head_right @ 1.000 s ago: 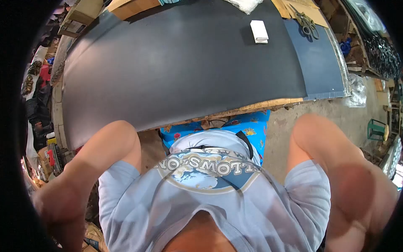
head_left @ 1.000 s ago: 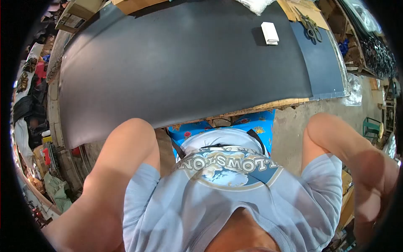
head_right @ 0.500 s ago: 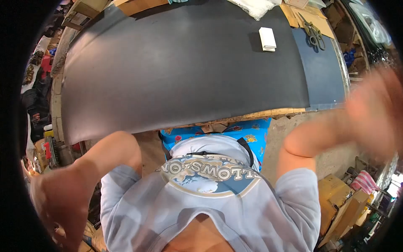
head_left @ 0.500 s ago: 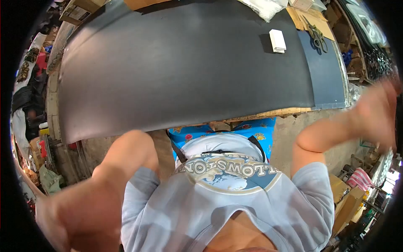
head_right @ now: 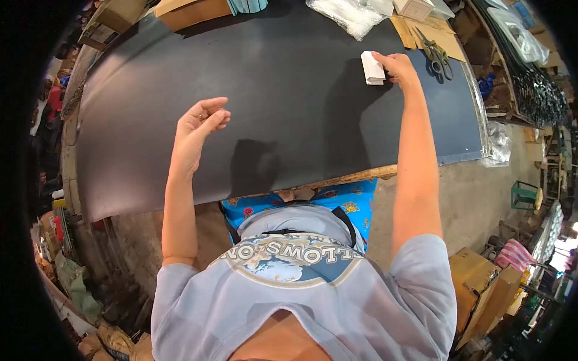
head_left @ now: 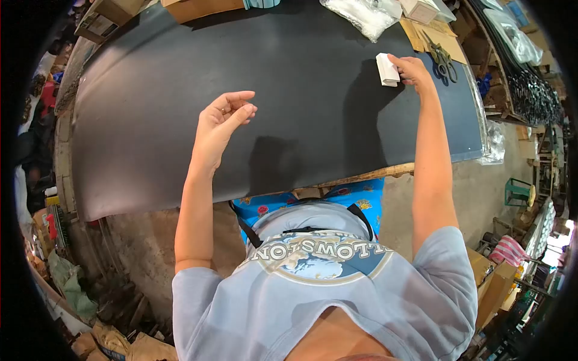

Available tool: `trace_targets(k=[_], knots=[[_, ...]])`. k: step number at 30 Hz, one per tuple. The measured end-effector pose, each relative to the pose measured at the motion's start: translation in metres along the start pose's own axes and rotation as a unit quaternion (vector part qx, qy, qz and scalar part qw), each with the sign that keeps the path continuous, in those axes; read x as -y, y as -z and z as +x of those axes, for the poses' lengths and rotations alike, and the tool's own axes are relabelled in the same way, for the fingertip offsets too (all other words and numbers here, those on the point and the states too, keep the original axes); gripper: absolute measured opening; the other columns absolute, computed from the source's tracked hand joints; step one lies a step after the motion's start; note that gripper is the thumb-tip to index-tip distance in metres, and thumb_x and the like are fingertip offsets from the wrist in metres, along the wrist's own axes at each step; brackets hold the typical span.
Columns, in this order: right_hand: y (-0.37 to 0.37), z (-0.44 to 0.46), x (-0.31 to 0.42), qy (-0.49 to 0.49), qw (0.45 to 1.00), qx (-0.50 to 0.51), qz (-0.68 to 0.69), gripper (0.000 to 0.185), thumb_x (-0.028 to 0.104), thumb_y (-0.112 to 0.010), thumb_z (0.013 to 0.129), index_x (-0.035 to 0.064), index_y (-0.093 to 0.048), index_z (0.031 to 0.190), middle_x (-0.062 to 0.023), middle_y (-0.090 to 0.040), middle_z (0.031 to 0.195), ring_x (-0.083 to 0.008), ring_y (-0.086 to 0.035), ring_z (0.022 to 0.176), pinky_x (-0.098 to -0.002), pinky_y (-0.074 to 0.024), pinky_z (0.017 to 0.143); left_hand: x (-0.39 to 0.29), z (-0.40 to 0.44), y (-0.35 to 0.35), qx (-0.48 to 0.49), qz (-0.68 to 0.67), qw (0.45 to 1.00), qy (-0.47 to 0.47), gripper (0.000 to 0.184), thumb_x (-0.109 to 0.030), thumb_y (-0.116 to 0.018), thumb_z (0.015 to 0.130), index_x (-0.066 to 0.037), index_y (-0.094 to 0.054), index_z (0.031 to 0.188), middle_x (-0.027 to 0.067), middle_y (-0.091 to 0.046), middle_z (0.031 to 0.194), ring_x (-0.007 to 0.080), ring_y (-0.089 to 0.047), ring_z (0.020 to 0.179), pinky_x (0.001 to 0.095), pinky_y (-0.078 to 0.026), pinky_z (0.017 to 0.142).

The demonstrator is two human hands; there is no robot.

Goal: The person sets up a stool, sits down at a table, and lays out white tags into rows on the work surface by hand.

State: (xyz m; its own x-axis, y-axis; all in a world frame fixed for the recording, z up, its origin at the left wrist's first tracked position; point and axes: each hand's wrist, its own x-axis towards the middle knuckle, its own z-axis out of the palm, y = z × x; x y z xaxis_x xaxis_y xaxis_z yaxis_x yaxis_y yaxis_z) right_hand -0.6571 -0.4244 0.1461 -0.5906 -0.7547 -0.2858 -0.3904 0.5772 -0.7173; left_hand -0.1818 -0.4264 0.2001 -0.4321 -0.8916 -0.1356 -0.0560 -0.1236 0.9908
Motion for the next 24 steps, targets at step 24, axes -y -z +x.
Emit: trace_targets(k=[24], knots=[[-0.093, -0.108, 0.072, 0.107, 0.916, 0.192, 0.334, 0.060, 0.012, -0.080, 0.076, 0.0003, -0.047, 0.125, -0.0135, -0.063, 0.101, -0.0180, -0.065, 0.080, -0.0309, -0.0534, 0.066, 0.070, 0.056, -0.085, 0.121, -0.333, 0.933, 0.069, 0.068, -0.046, -0.062, 0.090, -0.002, -0.041, 0.138, 0.0183, -0.042, 0.140, 0.0257, -0.038, 0.134, 0.0411, -0.031, 0.112]])
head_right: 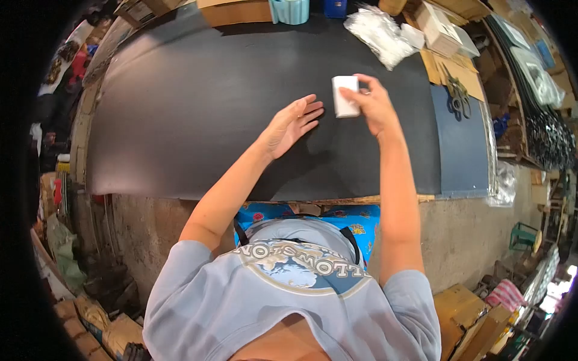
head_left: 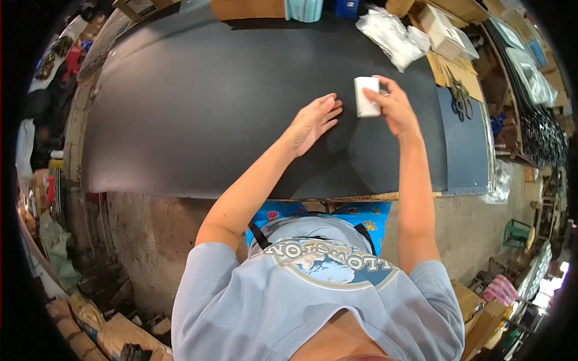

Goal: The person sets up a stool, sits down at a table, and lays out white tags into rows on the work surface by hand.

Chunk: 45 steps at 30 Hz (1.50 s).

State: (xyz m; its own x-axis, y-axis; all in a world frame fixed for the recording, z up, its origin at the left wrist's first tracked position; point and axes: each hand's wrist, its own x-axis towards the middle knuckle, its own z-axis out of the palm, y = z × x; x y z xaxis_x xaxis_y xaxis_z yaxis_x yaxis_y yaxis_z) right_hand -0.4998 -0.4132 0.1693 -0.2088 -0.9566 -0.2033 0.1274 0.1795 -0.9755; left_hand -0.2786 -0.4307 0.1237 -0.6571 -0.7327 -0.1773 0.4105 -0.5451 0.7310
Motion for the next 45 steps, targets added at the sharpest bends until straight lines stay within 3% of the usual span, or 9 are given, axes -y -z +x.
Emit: trace_targets(k=[9, 12, 15, 20, 30, 33, 35, 38, 45], knots=[[-0.117, -0.044, -0.022, 0.111, 0.970, 0.075, -0.201, 0.073, 0.027, -0.080, 0.075, 0.0024, -0.044, 0.133, -0.0190, -0.056, 0.120, -0.0269, -0.053, 0.110, -0.0391, -0.0437, 0.092, -0.034, -0.025, 0.010, 0.027, -0.125, 0.991, 0.035, 0.048, -0.043, -0.059, 0.088, -0.007, -0.056, 0.119, 0.0100, -0.064, 0.107, 0.0194, -0.062, 0.099, 0.0353, -0.052, 0.087], [-0.128, -0.049, -0.008, 0.327, 0.828, -0.036, -0.455, 0.087, 0.031, -0.084, 0.068, 0.0037, -0.040, 0.138, -0.0232, -0.045, 0.134, -0.0378, -0.042, 0.125, -0.0482, -0.0318, 0.104, -0.040, -0.029, 0.031, -0.004, -0.125, 0.990, 0.069, 0.042, -0.038, -0.060, 0.089, -0.007, -0.055, 0.118, 0.0116, -0.064, 0.104, 0.0212, -0.064, 0.096, 0.0381, -0.054, 0.084], [-0.138, -0.047, 0.014, 0.363, 0.769, 0.187, -0.492, 0.110, 0.033, -0.087, 0.055, 0.0178, -0.029, 0.148, -0.0217, -0.035, 0.145, -0.0406, -0.028, 0.137, -0.0554, -0.0188, 0.113, -0.047, -0.035, 0.042, -0.038, -0.137, 0.983, 0.111, 0.035, -0.035, -0.056, 0.094, -0.010, -0.058, 0.118, 0.0089, -0.063, 0.114, 0.0214, -0.064, 0.100, 0.0388, -0.055, 0.084], [-0.150, -0.024, 0.014, 0.270, 0.799, 0.279, -0.460, 0.106, 0.010, -0.078, 0.056, 0.0176, -0.027, 0.148, -0.0153, -0.057, 0.115, -0.0349, -0.052, 0.116, -0.0554, -0.0258, 0.111, -0.063, -0.041, 0.046, -0.033, -0.046, 0.993, 0.107, 0.043, -0.041, -0.061, 0.090, -0.015, -0.053, 0.123, 0.0052, -0.060, 0.116, 0.0190, -0.061, 0.105, 0.0404, -0.054, 0.083], [-0.161, 0.004, 0.003, 0.355, 0.756, 0.262, -0.483, 0.103, 0.023, -0.083, 0.062, 0.0141, -0.027, 0.148, -0.0157, -0.050, 0.134, -0.0334, -0.049, 0.124, -0.0588, -0.0144, 0.114, -0.071, -0.028, 0.093, 0.040, -0.053, 0.993, 0.098, 0.047, -0.014, -0.065, 0.082, -0.011, -0.051, 0.127, 0.0065, -0.059, 0.116, 0.0197, -0.060, 0.107, 0.0378, -0.049, 0.091], [-0.160, 0.014, 0.000, 0.333, 0.843, 0.216, -0.363, 0.100, 0.028, -0.084, 0.067, 0.0114, -0.029, 0.148, -0.0170, -0.044, 0.140, -0.0326, -0.046, 0.128, -0.0514, -0.0223, 0.113, -0.088, -0.025, 0.102, 0.057, -0.025, 0.998, -0.001, 0.047, -0.010, -0.065, 0.082, 0.000, -0.050, 0.126, 0.0144, -0.062, 0.116, 0.0248, -0.062, 0.107, 0.0388, -0.049, 0.097], [-0.160, 0.027, -0.012, 0.318, 0.897, 0.109, -0.289, 0.061, 0.024, -0.077, 0.079, 0.0013, -0.053, 0.130, -0.0159, -0.055, 0.129, -0.0237, -0.058, 0.112, -0.0319, -0.0461, 0.093, -0.090, -0.022, 0.114, -0.014, 0.027, 0.998, -0.057, 0.049, -0.012, -0.067, 0.081, 0.001, -0.051, 0.126, 0.0143, -0.063, 0.115, 0.0246, -0.062, 0.107, 0.0375, -0.048, 0.098], [-0.160, 0.034, -0.015, 0.142, 0.978, 0.043, -0.145, 0.026, 0.019, -0.071, 0.087, -0.0009, -0.070, 0.103, -0.0040, -0.067, 0.086, -0.0088, -0.061, 0.076, -0.0238, -0.0489, 0.070, -0.099, -0.025, 0.115, -0.048, 0.039, 0.996, -0.059, 0.049, -0.012, -0.073, 0.078, 0.000, -0.054, 0.122, 0.0113, -0.064, 0.111, 0.0217, -0.063, 0.105, 0.0356, -0.049, 0.095], [-0.179, 0.043, -0.013, 0.106, 0.978, 0.075, -0.163, 0.031, 0.024, -0.078, 0.080, -0.0022, -0.070, 0.094, -0.0037, -0.066, 0.076, -0.0088, -0.059, 0.070, -0.0225, -0.0458, 0.064, -0.098, -0.023, 0.117, -0.078, 0.070, 0.991, -0.082, 0.049, -0.007, -0.077, 0.073, -0.003, -0.057, 0.117, 0.0080, -0.064, 0.109, 0.0195, -0.064, 0.101, 0.0346, -0.051, 0.089]])
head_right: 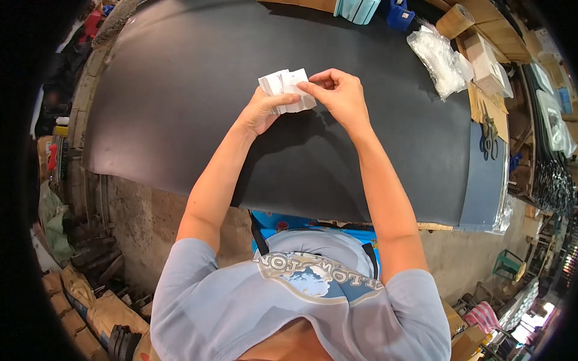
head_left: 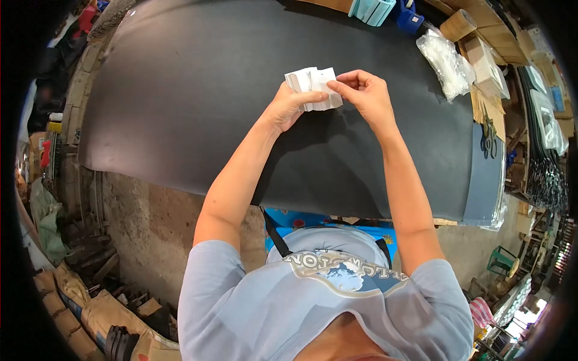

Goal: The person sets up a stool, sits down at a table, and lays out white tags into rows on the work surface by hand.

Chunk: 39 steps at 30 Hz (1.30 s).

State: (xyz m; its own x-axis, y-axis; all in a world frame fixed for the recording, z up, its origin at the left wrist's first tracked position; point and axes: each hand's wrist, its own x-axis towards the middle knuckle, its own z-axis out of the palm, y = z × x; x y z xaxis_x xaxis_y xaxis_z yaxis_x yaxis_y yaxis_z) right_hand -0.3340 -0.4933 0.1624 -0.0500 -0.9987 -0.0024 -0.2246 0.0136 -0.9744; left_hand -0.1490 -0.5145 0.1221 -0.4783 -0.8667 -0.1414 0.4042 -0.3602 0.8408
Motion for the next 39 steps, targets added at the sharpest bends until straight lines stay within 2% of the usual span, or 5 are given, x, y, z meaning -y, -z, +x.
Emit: trace_targets(k=[6, 20, 24, 32, 39], knots=[[0.006, 0.011, -0.004, -0.038, 0.991, 0.114, 0.051, 0.020, 0.019, -0.077, 0.081, 0.0019, -0.067, 0.084, -0.0010, -0.064, 0.076, -0.0066, -0.054, 0.067, -0.0215, -0.0416, 0.062, 0.002, 0.002, 0.000, 0.004, 0.044, 0.999, -0.007, 0.048, -0.007, -0.077, 0.074, -0.003, -0.057, 0.118, 0.0077, -0.064, 0.110, 0.0191, -0.063, 0.103, 0.0348, -0.051, 0.090], [0.019, 0.009, -0.020, -0.097, 0.991, 0.010, 0.090, 0.020, 0.013, -0.072, 0.085, -0.0002, -0.068, 0.099, 0.0044, -0.057, 0.067, -0.0023, -0.043, 0.054, -0.0189, -0.0307, 0.049, -0.008, 0.006, 0.013, -0.054, -0.011, 0.997, -0.056, 0.041, -0.006, -0.078, 0.075, -0.001, -0.060, 0.111, 0.0085, -0.066, 0.103, 0.0183, -0.065, 0.095, 0.0326, -0.052, 0.084], [0.021, 0.034, -0.032, -0.015, 0.997, -0.067, -0.023, 0.029, 0.003, -0.075, 0.076, -0.0021, -0.064, 0.103, -0.0016, -0.061, 0.066, -0.0044, -0.053, 0.055, -0.0207, -0.0391, 0.046, -0.012, 0.007, 0.018, -0.077, -0.009, 0.994, -0.071, 0.040, -0.006, -0.079, 0.075, -0.002, -0.060, 0.110, 0.0080, -0.066, 0.102, 0.0177, -0.065, 0.095, 0.0323, -0.053, 0.083], [0.005, 0.068, -0.053, 0.070, 0.958, -0.076, -0.269, 0.035, 0.009, -0.080, 0.068, 0.0002, -0.069, 0.100, -0.0030, -0.062, 0.070, -0.0095, -0.058, 0.063, -0.0246, -0.0485, 0.060, -0.010, 0.006, 0.014, -0.059, -0.056, 0.997, 0.011, 0.043, -0.011, -0.076, 0.076, -0.001, -0.057, 0.113, 0.0089, -0.065, 0.104, 0.0186, -0.065, 0.096, 0.0326, -0.053, 0.084], [0.005, 0.065, -0.044, 0.022, 0.965, -0.048, -0.257, 0.039, 0.014, -0.081, 0.066, -0.0009, -0.069, 0.100, -0.0081, -0.062, 0.074, -0.0205, -0.063, 0.070, -0.0324, -0.0512, 0.068, -0.013, 0.006, 0.013, -0.071, -0.032, 0.997, -0.017, 0.042, -0.006, -0.075, 0.074, 0.000, -0.057, 0.112, 0.0095, -0.064, 0.105, 0.0188, -0.064, 0.097, 0.0325, -0.052, 0.085]])
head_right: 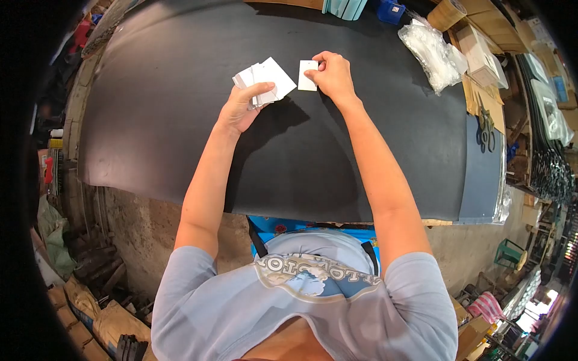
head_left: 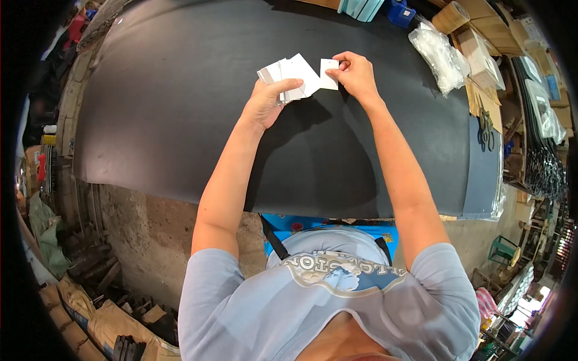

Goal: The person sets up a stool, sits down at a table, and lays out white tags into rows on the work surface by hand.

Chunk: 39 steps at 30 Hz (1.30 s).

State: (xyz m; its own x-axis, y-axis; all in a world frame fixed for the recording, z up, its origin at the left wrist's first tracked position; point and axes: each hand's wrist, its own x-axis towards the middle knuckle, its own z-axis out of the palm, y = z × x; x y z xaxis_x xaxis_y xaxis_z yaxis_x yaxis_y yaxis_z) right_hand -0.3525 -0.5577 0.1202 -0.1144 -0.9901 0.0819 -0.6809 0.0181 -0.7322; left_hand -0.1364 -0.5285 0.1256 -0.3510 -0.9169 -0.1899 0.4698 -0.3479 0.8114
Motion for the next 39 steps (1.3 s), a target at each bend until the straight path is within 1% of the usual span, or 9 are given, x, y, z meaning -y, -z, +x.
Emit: trace_targets(k=[7, 9, 13, 17, 19, 27, 34, 37, 39], knots=[[0.004, -0.010, 0.022, 0.070, 0.990, -0.122, -0.004, 0.033, 0.019, -0.078, 0.075, 0.0003, -0.069, 0.101, -0.0082, -0.064, 0.077, -0.0177, -0.061, 0.074, -0.0310, -0.0486, 0.068, -0.001, -0.001, -0.002, -0.002, 0.053, 0.998, 0.024, 0.039, -0.002, -0.077, 0.071, 0.000, -0.061, 0.107, 0.0088, -0.067, 0.099, 0.0179, -0.065, 0.094, 0.0320, -0.051, 0.085], [0.017, -0.022, 0.044, 0.020, 0.948, 0.096, 0.302, 0.028, 0.020, -0.075, 0.080, 0.0003, -0.069, 0.098, -0.0050, -0.064, 0.079, -0.0117, -0.058, 0.071, -0.0274, -0.0471, 0.065, -0.001, -0.005, -0.007, 0.007, 0.098, 0.995, 0.013, 0.039, -0.003, -0.078, 0.071, 0.000, -0.061, 0.106, 0.0085, -0.067, 0.098, 0.0174, -0.066, 0.093, 0.0316, -0.052, 0.084], [0.020, -0.021, 0.030, 0.044, 0.954, 0.143, 0.260, 0.020, 0.011, -0.075, 0.079, -0.0012, -0.068, 0.093, -0.0024, -0.064, 0.077, -0.0077, -0.057, 0.068, -0.0230, -0.0462, 0.060, 0.002, -0.003, -0.006, 0.011, 0.115, 0.993, 0.006, 0.039, -0.005, -0.080, 0.072, 0.000, -0.061, 0.105, 0.0088, -0.067, 0.097, 0.0172, -0.067, 0.090, 0.0315, -0.053, 0.082], [0.047, -0.012, -0.004, -0.040, 0.961, 0.028, 0.273, 0.023, 0.003, -0.073, 0.077, -0.0003, -0.065, 0.099, -0.0045, -0.066, 0.073, -0.0073, -0.060, 0.063, -0.0221, -0.0459, 0.054, -0.003, -0.003, 0.001, 0.010, 0.093, 0.996, 0.008, 0.041, -0.012, -0.080, 0.075, -0.001, -0.059, 0.109, 0.0111, -0.067, 0.100, 0.0203, -0.067, 0.090, 0.0346, -0.055, 0.083], [0.054, -0.008, -0.023, -0.052, 0.969, 0.032, 0.241, 0.025, 0.003, -0.073, 0.077, 0.0001, -0.065, 0.100, -0.0040, -0.066, 0.072, -0.0070, -0.059, 0.061, -0.0219, -0.0451, 0.052, -0.004, -0.004, 0.001, -0.022, 0.036, 0.999, 0.034, 0.046, -0.019, -0.079, 0.077, 0.000, -0.057, 0.113, 0.0134, -0.066, 0.100, 0.0227, -0.067, 0.093, 0.0362, -0.054, 0.089], [0.035, -0.009, -0.032, -0.084, 0.984, 0.005, 0.159, 0.030, 0.007, -0.077, 0.073, -0.0002, -0.066, 0.100, -0.0045, -0.064, 0.069, -0.0096, -0.061, 0.059, -0.0251, -0.0482, 0.052, -0.005, -0.006, -0.006, 0.036, 0.012, 0.998, 0.049, 0.049, -0.011, -0.070, 0.079, 0.002, -0.052, 0.122, 0.0187, -0.065, 0.111, 0.0252, -0.066, 0.101, 0.0375, -0.051, 0.095], [0.032, -0.011, -0.019, 0.007, 0.997, -0.064, -0.052, 0.033, 0.014, -0.077, 0.073, -0.0013, -0.067, 0.100, -0.0076, -0.065, 0.073, -0.0154, -0.063, 0.067, -0.0303, -0.0498, 0.061, 0.006, -0.008, -0.012, 0.025, 0.042, 0.998, 0.038, 0.046, -0.005, -0.075, 0.075, 0.000, -0.056, 0.116, 0.0098, -0.065, 0.106, 0.0186, -0.064, 0.100, 0.0341, -0.051, 0.088], [0.030, -0.023, 0.007, 0.050, 0.991, -0.120, -0.021, 0.028, 0.016, -0.076, 0.076, 0.0001, -0.069, 0.098, -0.0049, -0.065, 0.076, -0.0120, -0.061, 0.067, -0.0268, -0.0483, 0.062, 0.006, -0.009, -0.014, 0.021, 0.056, 0.998, 0.033, 0.045, -0.005, -0.077, 0.074, -0.001, -0.057, 0.115, 0.0076, -0.064, 0.105, 0.0166, -0.064, 0.098, 0.0327, -0.051, 0.086], [0.031, -0.039, 0.033, -0.059, 0.939, 0.116, 0.318, 0.025, 0.017, -0.075, 0.079, 0.0008, -0.069, 0.098, -0.0018, -0.065, 0.076, -0.0082, -0.058, 0.066, -0.0239, -0.0462, 0.062, 0.009, -0.010, -0.016, 0.025, 0.072, 0.996, 0.038, 0.045, -0.006, -0.077, 0.074, -0.002, -0.057, 0.115, 0.0071, -0.064, 0.105, 0.0160, -0.063, 0.097, 0.0321, -0.050, 0.086]])
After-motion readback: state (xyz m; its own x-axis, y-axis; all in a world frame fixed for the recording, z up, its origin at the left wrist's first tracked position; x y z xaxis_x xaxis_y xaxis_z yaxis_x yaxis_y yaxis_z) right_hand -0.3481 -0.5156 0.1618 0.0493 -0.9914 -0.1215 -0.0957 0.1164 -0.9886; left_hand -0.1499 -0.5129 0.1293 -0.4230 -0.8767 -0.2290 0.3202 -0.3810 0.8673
